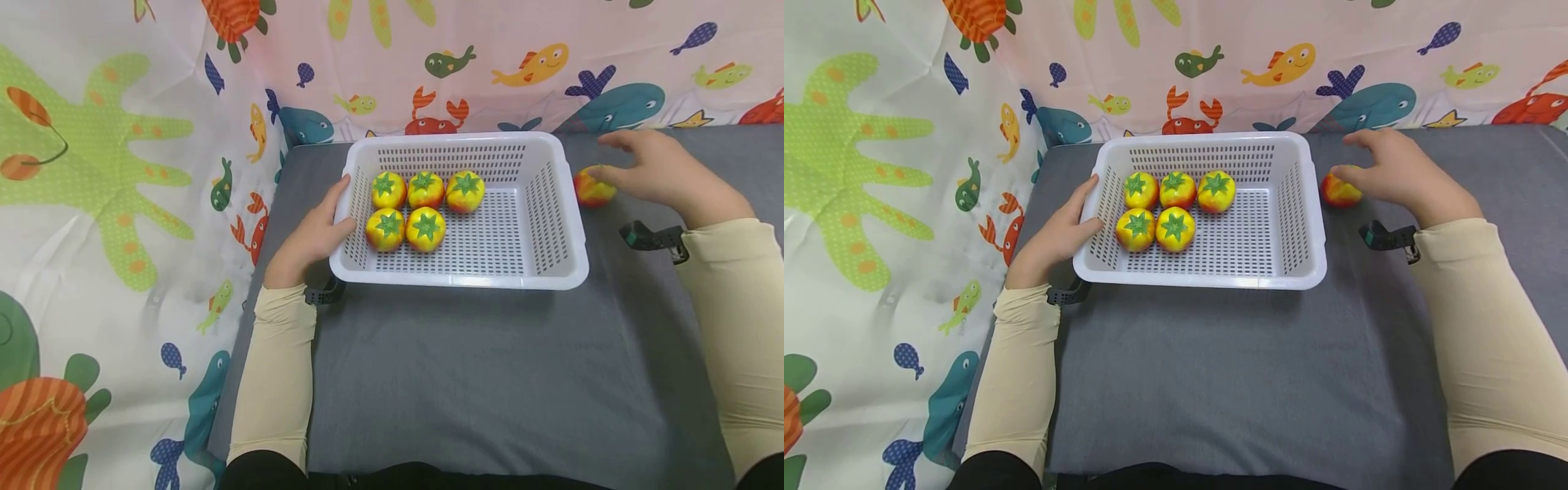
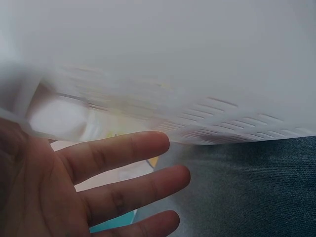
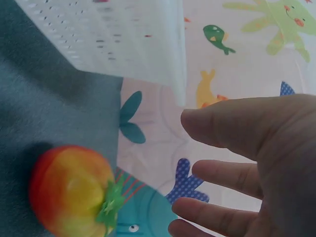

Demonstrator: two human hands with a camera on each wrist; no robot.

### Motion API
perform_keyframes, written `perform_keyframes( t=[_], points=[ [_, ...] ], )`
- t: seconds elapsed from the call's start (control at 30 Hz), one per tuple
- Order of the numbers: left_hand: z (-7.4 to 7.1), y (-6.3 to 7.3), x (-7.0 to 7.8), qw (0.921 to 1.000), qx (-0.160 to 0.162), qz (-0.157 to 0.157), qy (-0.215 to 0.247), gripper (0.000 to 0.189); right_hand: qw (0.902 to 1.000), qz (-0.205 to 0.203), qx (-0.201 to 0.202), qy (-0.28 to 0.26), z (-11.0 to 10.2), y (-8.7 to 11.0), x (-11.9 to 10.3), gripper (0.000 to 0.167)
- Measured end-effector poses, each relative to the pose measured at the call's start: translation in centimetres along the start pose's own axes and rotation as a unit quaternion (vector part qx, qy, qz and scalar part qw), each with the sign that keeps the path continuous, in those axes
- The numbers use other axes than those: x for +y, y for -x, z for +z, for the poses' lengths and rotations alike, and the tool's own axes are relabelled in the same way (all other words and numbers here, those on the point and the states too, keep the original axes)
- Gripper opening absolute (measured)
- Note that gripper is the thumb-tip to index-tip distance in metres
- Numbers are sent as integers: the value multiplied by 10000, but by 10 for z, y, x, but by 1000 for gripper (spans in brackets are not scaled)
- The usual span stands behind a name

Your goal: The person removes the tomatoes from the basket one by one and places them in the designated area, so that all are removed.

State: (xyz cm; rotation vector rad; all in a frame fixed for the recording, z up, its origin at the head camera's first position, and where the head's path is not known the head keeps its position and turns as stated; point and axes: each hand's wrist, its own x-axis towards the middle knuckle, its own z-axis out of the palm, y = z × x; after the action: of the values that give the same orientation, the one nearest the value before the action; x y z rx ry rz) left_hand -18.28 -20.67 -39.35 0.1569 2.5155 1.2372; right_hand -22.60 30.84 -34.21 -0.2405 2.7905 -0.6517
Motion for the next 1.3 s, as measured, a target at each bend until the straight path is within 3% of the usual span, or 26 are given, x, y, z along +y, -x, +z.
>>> perform_keyframes(
  t=[0.33, 0.9, 1.3],
  points=[
    [-3, -2, 1, 10000, -5, -23, -34, 89, 9993, -178, 234, -226, -4, -1, -30, 78],
    [-3, 0, 3, 10000, -38, -29, -45, 88, 9972, -494, 416, -372, 9, -15, -81, 68],
    [-1, -1, -1, 9999, -54, 55, 111, 88, 9987, -405, 115, -301, 27, -23, -102, 73]
  ],
)
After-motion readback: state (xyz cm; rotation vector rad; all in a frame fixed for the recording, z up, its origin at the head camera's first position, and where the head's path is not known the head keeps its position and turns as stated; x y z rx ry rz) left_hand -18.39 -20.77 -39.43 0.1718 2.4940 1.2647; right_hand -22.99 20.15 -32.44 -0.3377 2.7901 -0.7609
